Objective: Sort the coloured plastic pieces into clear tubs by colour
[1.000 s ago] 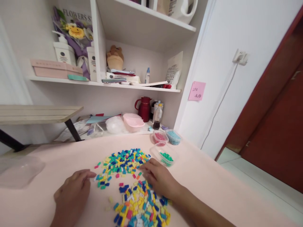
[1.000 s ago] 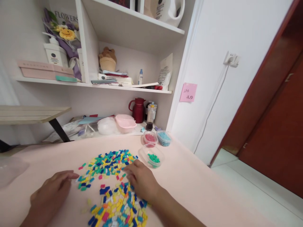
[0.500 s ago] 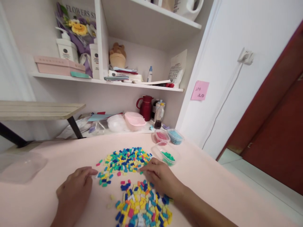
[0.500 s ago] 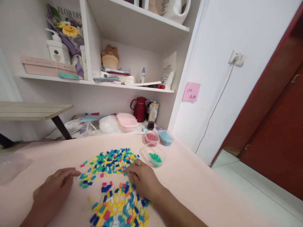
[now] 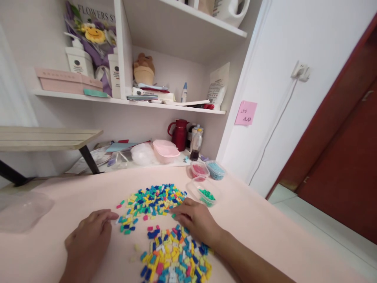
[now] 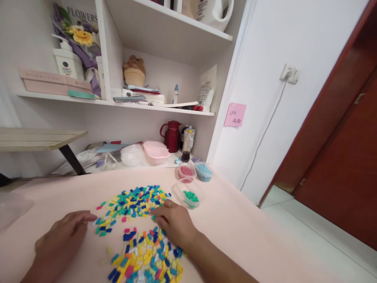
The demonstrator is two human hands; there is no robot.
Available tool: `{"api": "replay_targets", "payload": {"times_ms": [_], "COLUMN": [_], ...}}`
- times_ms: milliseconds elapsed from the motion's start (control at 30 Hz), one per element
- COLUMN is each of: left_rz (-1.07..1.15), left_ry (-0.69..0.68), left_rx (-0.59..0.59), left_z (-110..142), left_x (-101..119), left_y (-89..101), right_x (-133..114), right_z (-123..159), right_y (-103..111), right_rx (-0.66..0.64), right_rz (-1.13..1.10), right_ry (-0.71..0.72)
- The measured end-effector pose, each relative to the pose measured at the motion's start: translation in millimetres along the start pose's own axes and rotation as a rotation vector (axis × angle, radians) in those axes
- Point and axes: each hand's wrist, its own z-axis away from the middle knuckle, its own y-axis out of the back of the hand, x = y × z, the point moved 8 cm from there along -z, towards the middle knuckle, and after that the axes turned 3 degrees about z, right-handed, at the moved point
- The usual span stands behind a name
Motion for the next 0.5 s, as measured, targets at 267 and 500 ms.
{"api": "replay_targets", "payload": {"times_ms": [267,500], "left_rz": [-0.013,-0.027], "left_ry": [0.007,0.010], "left_rx": [0.002,-0.021], "left_z": [-1.6,-5.1], "left_x": [-1.6,-0.4], "left_y": [1.3,-0.7], "right_x": [-5.5,14.5], "right_z": [-5.5,11.9], "right_y": [-2.8,87.8], "right_rx": [0.006,0.434], "right_rz": [0.033,0.034], "right_ry": [-0.057,-0.094]}}
